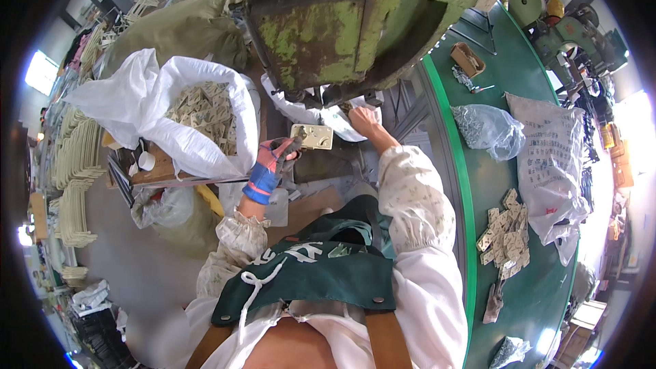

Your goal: The person repeatedly places small rectangular pieces into a press machine, operates the press, removes the processed pieces, and sets them on a nearby table. The person wears a protective glove on the left hand and handles the pieces one at a time.

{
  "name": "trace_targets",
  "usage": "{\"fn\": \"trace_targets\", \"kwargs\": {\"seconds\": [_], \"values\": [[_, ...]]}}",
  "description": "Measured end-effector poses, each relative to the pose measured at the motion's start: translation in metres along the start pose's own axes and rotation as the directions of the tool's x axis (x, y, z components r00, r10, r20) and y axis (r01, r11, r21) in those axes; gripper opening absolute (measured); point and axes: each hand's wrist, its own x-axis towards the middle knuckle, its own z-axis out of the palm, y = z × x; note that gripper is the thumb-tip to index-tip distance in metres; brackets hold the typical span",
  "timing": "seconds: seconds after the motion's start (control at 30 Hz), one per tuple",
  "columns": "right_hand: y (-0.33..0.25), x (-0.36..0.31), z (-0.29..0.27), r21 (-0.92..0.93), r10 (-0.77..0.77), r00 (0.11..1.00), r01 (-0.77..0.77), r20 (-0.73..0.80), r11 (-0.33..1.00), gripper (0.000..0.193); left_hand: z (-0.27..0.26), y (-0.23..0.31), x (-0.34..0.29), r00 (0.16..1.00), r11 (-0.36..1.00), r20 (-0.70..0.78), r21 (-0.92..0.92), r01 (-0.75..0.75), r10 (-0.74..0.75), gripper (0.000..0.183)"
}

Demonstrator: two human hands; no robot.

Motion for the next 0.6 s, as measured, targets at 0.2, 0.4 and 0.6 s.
{"fn": "trace_targets", "kwargs": {"seconds": [0.2,0.4,0.6], "values": [[0.017,0.011,0.030,0.087,0.041,0.998,-0.046,0.048,0.995,0.020,-0.001,0.022,-0.026,0.986,0.989,-0.092,0.022,0.144,-0.141,0.019],[0.004,0.000,0.011,0.234,0.053,0.998,-0.059,0.034,0.970,0.019,0.000,0.019,-0.027,0.978,0.986,-0.152,0.066,0.154,-0.142,0.022],[0.014,0.013,0.022,0.165,0.032,0.999,-0.039,0.042,0.985,0.018,-0.004,0.007,-0.022,0.988,0.990,-0.080,0.051,0.133,-0.129,0.024]]}}
